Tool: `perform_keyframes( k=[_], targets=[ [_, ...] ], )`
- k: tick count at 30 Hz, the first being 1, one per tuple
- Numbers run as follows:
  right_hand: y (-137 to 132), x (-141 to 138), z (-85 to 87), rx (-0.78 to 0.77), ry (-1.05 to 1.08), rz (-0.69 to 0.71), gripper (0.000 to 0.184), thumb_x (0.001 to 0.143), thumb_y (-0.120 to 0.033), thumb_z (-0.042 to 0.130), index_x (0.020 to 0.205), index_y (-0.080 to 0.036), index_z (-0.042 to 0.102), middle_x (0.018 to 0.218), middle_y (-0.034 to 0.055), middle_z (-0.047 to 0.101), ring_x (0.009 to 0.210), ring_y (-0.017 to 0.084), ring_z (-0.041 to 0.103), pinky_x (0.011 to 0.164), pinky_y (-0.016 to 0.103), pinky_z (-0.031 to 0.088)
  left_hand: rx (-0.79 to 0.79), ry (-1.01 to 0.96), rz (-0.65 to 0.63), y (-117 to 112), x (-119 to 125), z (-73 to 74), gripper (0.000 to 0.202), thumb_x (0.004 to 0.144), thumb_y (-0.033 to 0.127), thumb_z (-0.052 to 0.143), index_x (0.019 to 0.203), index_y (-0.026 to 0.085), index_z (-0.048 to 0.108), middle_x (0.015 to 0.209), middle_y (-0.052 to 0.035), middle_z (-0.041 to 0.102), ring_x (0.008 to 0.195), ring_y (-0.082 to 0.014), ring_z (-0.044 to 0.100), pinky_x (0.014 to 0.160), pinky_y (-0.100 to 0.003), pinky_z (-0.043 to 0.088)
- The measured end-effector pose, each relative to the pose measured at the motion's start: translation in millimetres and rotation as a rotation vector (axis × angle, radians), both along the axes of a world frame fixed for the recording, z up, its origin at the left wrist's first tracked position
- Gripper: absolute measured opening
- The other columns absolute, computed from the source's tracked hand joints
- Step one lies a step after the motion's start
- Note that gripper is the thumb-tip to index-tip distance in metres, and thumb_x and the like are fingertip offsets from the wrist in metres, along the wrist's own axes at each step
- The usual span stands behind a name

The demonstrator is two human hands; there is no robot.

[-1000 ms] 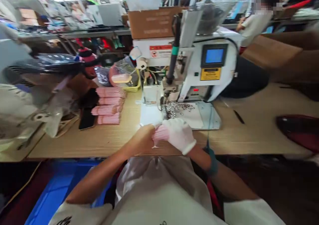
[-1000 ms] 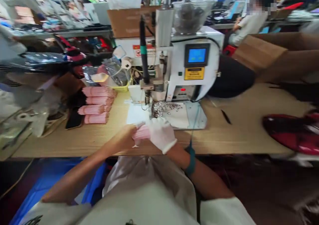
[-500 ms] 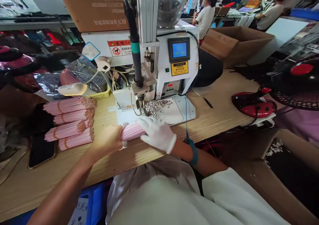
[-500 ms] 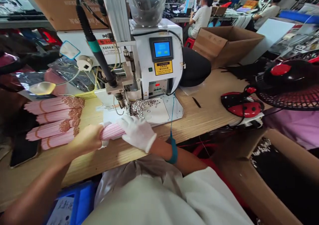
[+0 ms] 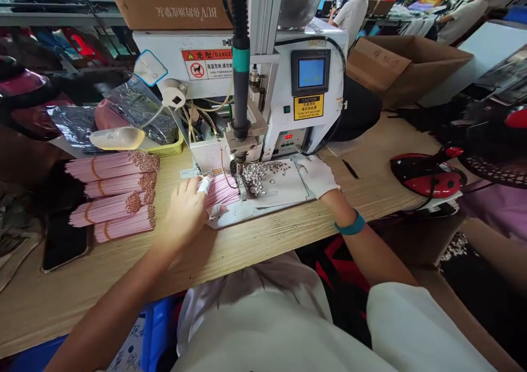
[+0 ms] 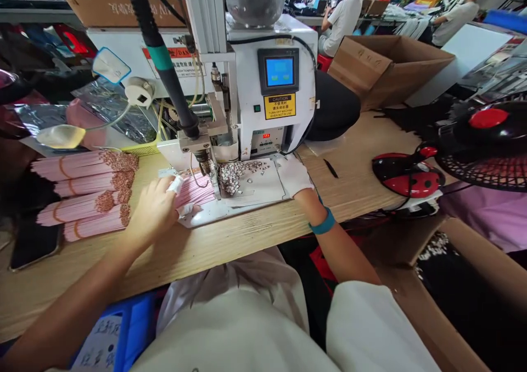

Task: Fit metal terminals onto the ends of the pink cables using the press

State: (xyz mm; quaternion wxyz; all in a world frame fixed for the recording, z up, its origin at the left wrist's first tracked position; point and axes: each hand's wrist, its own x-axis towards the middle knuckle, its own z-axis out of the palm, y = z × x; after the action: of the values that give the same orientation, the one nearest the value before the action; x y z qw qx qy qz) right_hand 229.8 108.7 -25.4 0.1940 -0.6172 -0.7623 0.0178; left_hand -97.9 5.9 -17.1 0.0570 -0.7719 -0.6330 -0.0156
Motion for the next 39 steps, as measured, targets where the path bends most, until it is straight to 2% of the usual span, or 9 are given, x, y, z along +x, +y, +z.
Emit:
perform_keyframes(
  k=[4, 8, 11, 16, 20, 24, 28, 34, 39],
  targets=[
    [4.7, 4.6, -7.2, -0.030, -0.015, -0.008, 0.032, 0.097, -0.033, 0.060, 0.125, -0.017, 0.060, 0.126, 0.0111, 0.059, 0.105, 0.023, 0.062, 0.088, 0.043, 0.054, 0.086, -0.062, -0.074, -3.7, 18.6, -15.6, 0.057, 0.095, 0.048, 0.046, 0.133, 0.006, 0.055, 0.142, -0.0238, 0.049, 0.127, -0.0368, 0.047, 0.104, -0.048, 0.040],
    [9.5, 12.5, -10.5, -0.052, -0.023, -0.017, 0.031, 0.097, -0.033, 0.059, 0.125, -0.018, 0.060, 0.127, 0.0110, 0.059, 0.105, 0.022, 0.062, 0.088, 0.043, 0.054, 0.057, -0.073, -0.146, -4.1, 16.2, -30.4, 0.053, 0.097, 0.043, 0.044, 0.142, 0.016, 0.050, 0.155, -0.0179, 0.037, 0.143, -0.0383, 0.031, 0.117, -0.058, 0.022],
    [11.1, 23.1, -10.9, -0.062, -0.035, -0.030, 0.033, 0.097, -0.034, 0.060, 0.126, -0.017, 0.059, 0.126, 0.0110, 0.059, 0.105, 0.023, 0.062, 0.088, 0.043, 0.054, 0.056, -0.091, -0.186, -7.7, 7.6, -30.2, 0.052, 0.097, 0.042, 0.045, 0.145, 0.023, 0.048, 0.159, -0.0132, 0.034, 0.147, -0.0368, 0.026, 0.118, -0.060, 0.016],
    [17.4, 36.9, -12.4, -0.082, -0.054, -0.046, 0.034, 0.097, -0.034, 0.060, 0.126, -0.017, 0.059, 0.126, 0.0109, 0.059, 0.105, 0.023, 0.062, 0.088, 0.044, 0.054, 0.120, -0.179, -0.150, -7.3, 11.1, -32.2, 0.069, 0.095, 0.052, 0.045, 0.150, 0.012, 0.038, 0.155, -0.0202, 0.038, 0.145, -0.0370, 0.031, 0.119, -0.055, 0.020],
    [24.6, 35.2, -16.6, -0.104, -0.043, -0.036, 0.035, 0.096, -0.034, 0.061, 0.126, -0.016, 0.059, 0.126, 0.0109, 0.059, 0.105, 0.024, 0.062, 0.087, 0.044, 0.055, 0.089, -0.121, -0.194, -6.0, 23.6, -40.8, 0.061, 0.097, 0.048, 0.043, 0.150, 0.017, 0.041, 0.159, -0.0177, 0.030, 0.148, -0.0392, 0.022, 0.117, -0.064, 0.012],
    [23.7, 33.3, -17.2, -0.114, -0.018, -0.029, 0.031, 0.097, -0.034, 0.060, 0.122, -0.016, 0.061, 0.122, 0.0102, 0.061, 0.104, 0.023, 0.063, 0.088, 0.044, 0.054, 0.053, -0.087, -0.161, -7.6, 33.6, -34.9, 0.053, 0.100, 0.043, 0.037, 0.145, 0.019, 0.047, 0.159, -0.0175, 0.032, 0.148, -0.0394, 0.023, 0.114, -0.071, 0.010],
    [11.9, 32.8, -11.8, -0.116, 0.038, -0.042, 0.015, 0.094, -0.023, 0.057, 0.098, -0.013, 0.069, 0.102, 0.0116, 0.069, 0.097, 0.024, 0.063, 0.085, 0.038, 0.050, 0.086, -0.102, -0.096, -9.0, 34.4, -22.7, 0.050, 0.100, 0.040, 0.036, 0.144, 0.019, 0.049, 0.155, -0.0186, 0.039, 0.143, -0.0388, 0.033, 0.113, -0.073, 0.005],
    [-3.5, -13.2, -10.0, -0.075, 0.000, 0.142, 0.018, 0.091, -0.021, 0.060, 0.106, -0.014, 0.069, 0.113, 0.0146, 0.065, 0.101, 0.027, 0.062, 0.089, 0.042, 0.049, 0.054, -0.114, -0.180, -11.5, 21.6, -30.0, 0.075, 0.091, 0.060, 0.048, 0.150, 0.014, 0.040, 0.159, -0.0200, 0.029, 0.148, -0.0406, 0.022, 0.117, -0.067, 0.006],
    [-4.2, -67.6, -8.3, -0.123, -0.026, 0.275, 0.035, 0.096, -0.035, 0.061, 0.126, -0.016, 0.059, 0.125, 0.0107, 0.059, 0.106, 0.024, 0.062, 0.088, 0.045, 0.053, -0.003, -0.091, -0.156, -2.1, 17.9, -37.9, 0.054, 0.098, 0.050, 0.040, 0.140, 0.021, 0.055, 0.163, -0.0126, 0.023, 0.149, -0.0395, 0.019, 0.117, -0.067, 0.007]
  ],
)
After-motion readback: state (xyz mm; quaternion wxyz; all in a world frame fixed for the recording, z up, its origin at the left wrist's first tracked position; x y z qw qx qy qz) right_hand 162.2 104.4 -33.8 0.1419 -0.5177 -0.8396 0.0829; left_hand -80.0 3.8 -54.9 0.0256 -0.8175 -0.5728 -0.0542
